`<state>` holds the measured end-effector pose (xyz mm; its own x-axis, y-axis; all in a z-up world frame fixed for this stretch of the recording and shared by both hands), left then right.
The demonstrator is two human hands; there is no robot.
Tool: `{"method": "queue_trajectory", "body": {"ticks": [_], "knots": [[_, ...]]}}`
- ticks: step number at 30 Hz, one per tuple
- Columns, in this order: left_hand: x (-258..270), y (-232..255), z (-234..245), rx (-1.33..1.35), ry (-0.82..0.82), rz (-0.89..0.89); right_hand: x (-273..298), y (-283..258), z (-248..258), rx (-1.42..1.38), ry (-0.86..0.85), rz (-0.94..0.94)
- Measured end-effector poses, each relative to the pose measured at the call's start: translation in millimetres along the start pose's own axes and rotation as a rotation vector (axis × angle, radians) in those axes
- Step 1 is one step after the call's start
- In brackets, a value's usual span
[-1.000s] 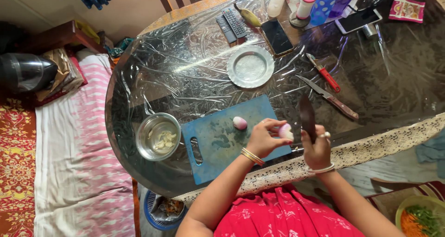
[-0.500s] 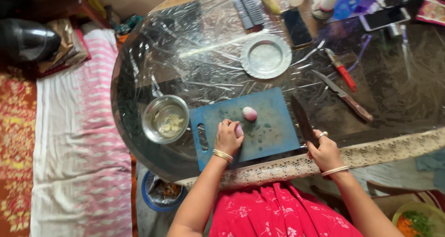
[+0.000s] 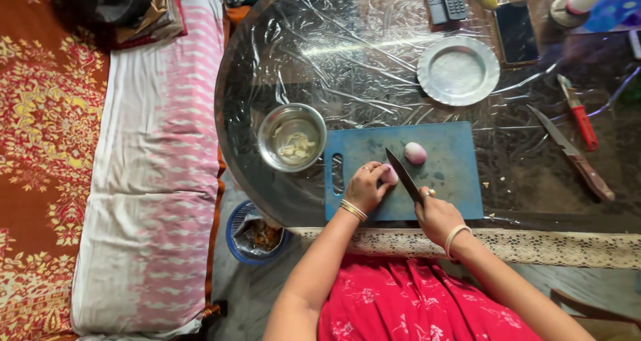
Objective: Peeling and chopping onions on a cutting board.
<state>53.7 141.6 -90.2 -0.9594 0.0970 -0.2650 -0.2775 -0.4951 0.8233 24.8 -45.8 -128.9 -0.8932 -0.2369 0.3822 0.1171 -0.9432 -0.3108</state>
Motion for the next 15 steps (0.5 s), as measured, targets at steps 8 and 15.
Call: {"method": "queue_trajectory", "body": {"ticks": [8,15], "knots": [[-5,9,0,-0.073,-0.073,-0.005,-9,-23,8,0.089,-0.014,0.006],[-12,8,-7,-0.104,-0.128,-0.010,-40,-11,-11,0.053,-0.032,0.091]]}}
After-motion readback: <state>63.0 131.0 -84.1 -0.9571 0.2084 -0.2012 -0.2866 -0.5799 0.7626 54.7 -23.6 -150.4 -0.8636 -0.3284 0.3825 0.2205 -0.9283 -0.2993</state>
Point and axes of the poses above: each hand's wrist, its own x-axis away from the middle knuckle, its own z-axis out of the back of the hand, y = z × x, the point moved 10 cm from there along -x, towards the middle knuckle, and after that the axes turned 11 degrees about x, right-handed, at the moved point
